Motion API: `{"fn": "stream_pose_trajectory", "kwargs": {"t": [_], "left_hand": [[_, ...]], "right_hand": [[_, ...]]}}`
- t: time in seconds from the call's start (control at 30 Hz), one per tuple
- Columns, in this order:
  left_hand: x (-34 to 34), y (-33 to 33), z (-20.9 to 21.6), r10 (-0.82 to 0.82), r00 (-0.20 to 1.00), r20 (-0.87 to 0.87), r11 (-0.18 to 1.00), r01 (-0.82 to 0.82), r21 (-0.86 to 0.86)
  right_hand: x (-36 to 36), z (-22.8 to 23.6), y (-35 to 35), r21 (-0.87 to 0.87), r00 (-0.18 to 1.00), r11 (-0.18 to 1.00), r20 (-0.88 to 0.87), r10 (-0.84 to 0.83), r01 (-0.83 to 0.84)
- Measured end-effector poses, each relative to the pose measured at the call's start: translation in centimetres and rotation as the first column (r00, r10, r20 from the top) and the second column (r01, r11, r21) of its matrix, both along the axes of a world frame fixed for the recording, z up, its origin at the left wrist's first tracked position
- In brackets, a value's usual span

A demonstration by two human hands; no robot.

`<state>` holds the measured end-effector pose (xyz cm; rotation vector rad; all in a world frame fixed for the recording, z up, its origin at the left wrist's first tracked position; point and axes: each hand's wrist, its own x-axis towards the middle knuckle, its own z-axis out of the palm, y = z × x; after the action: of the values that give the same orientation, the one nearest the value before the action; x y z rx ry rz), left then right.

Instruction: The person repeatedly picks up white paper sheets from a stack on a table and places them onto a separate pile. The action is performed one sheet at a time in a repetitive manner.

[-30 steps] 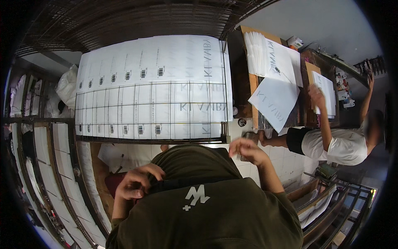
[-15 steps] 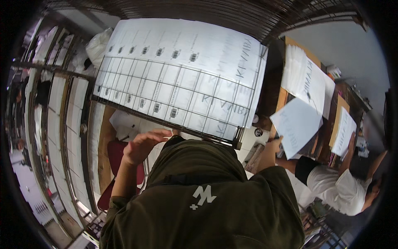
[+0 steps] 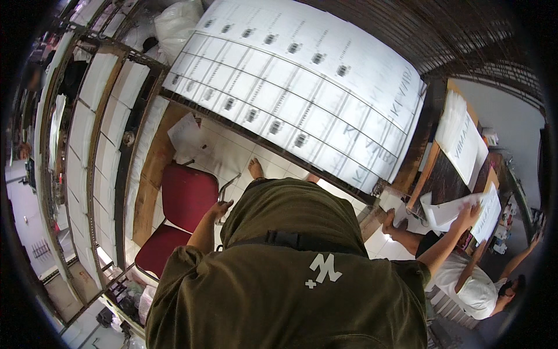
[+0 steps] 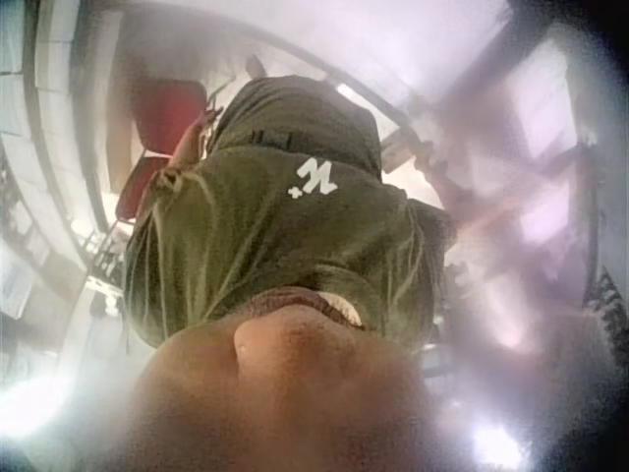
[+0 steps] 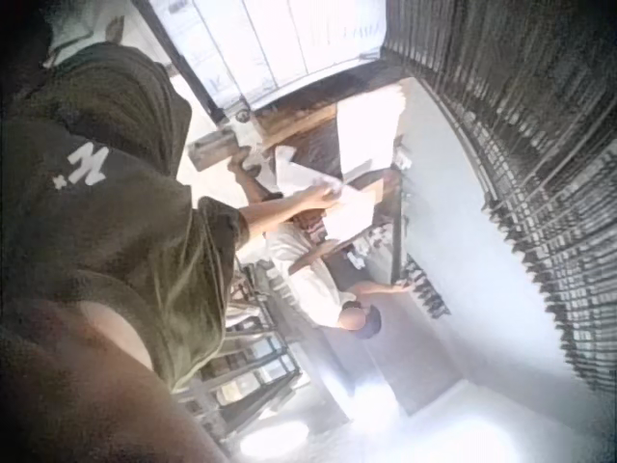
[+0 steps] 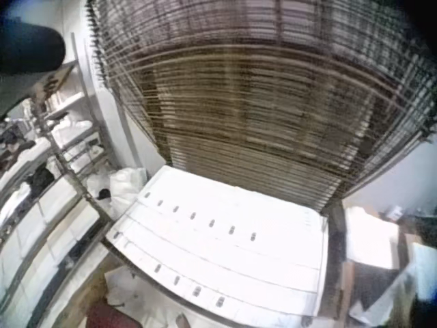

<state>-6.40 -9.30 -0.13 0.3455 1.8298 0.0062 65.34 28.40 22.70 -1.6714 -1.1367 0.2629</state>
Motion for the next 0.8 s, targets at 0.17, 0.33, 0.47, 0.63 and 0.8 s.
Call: {"fn": "stream_pose_trajectory", "kwargs": {"t": [0.17,0.33,0.47,0.63,0.8], "left_hand": [[-5.2,6.5,-0.4,0.085,0.961,0.262,0.809,-0.22,0.545],[-5.5,10.6,8.8,-0.478,0.878,-0.028,0.617,0.358,0.701],[-9.8,8.6,8.5,-0.175,0.88,-0.441,0.603,0.45,0.658],[-14.4,1.7,3.6,0.058,0.954,-0.293,0.833,0.115,0.541],[-15.8,-8.6,-0.9,0.209,0.937,-0.279,0.917,-0.089,0.39]], "right_hand": [[-22.3,10.4,3.8,-0.204,0.881,0.87,0.061,0.469,-0.449],[-44.1,15.1,3.1,-0.475,0.605,0.551,0.047,0.795,-0.686],[-57.4,16.6,0.9,-0.453,0.251,0.204,-0.047,0.967,-0.868],[-71.3,18.8,-0.4,-0.464,-0.15,-0.101,0.071,0.986,-0.88],[-82.2,18.6,1.6,-0.355,-0.442,-0.382,0.101,0.891,-0.853]]}}
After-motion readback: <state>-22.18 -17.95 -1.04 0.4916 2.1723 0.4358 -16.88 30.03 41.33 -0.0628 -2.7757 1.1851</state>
